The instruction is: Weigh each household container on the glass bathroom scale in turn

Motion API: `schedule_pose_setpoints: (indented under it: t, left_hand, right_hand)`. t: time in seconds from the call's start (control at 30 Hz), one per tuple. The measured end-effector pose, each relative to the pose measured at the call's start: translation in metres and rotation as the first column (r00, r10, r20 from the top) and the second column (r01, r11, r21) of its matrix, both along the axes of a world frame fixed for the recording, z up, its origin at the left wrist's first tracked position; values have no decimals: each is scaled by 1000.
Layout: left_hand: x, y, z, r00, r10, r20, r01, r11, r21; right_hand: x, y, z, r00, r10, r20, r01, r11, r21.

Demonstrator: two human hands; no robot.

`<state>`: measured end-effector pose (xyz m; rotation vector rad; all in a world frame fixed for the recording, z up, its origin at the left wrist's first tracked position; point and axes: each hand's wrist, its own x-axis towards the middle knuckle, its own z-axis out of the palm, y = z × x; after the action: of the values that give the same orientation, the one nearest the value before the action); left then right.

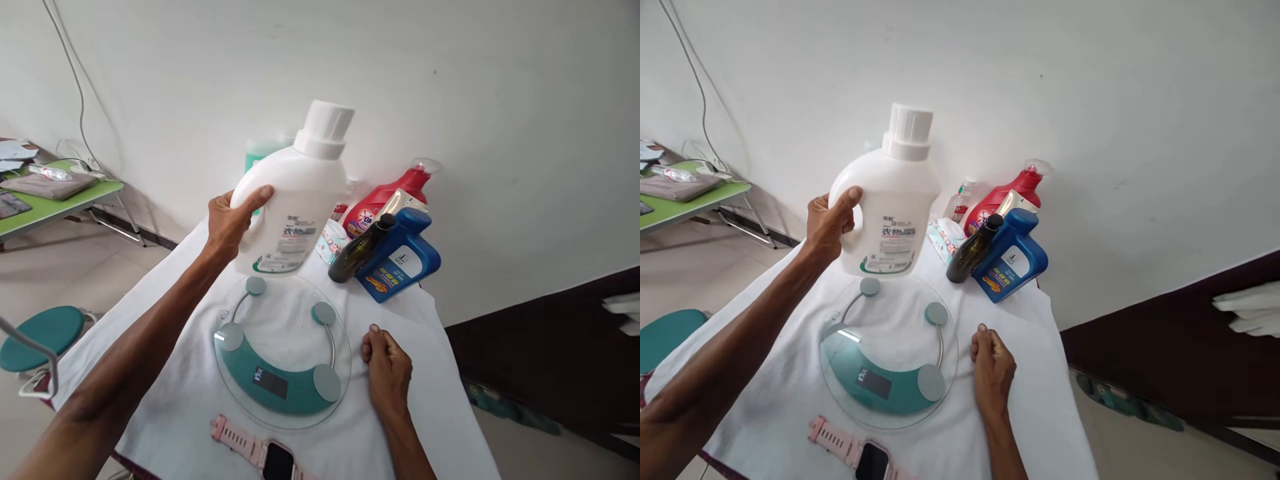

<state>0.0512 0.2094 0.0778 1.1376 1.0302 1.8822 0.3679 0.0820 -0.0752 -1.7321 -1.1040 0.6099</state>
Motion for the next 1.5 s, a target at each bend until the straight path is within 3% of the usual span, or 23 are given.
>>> schedule_pose_setpoints:
  t: [0.13, 0.33, 0.47, 0.7, 1.03, 1.2, 1.33, 1.43, 1.5]
  left_hand:
    - [-10, 36, -9, 997, 71, -20, -71, 997, 2]
    - [-23, 85, -47, 988, 153, 25, -152, 988, -37]
    - [-28, 114, -63, 973, 225, 43, -226, 974, 15]
    - [-17, 170, -73, 953, 300, -42, -295, 951, 94]
    - [-17, 234, -80, 954, 290, -76, -280, 952, 123]
    - [-21, 245, -83, 952, 287, -105, -272, 953, 133]
    - [-28, 236, -84, 940, 282, -194, -266, 958, 105]
    - [-28, 218, -76, 882, 398, -253, -373, 917, 142]
    - [-18, 199, -63, 806, 507, -306, -447, 860, 247]
  right_hand:
    - [-2, 1, 3, 1000, -5, -16, 5, 1000, -12]
    - [-1, 1, 2, 1000, -22, -12, 22, 999, -24]
    - [-1, 1, 2, 999, -38, 17, 39, 999, -32]
    - [0, 1, 2, 998, -39, 38, 41, 998, -50]
    - [4, 3, -1, 997, -74, 35, 78, 991, -108]
    - [2, 2, 0, 997, -67, 28, 69, 993, -98]
    - [-1, 3, 3, 998, -59, 36, 62, 994, -85]
    - [-2, 4, 4, 998, -55, 16, 56, 996, -70]
    - [-3, 5, 4, 999, -51, -4, 51, 997, -54]
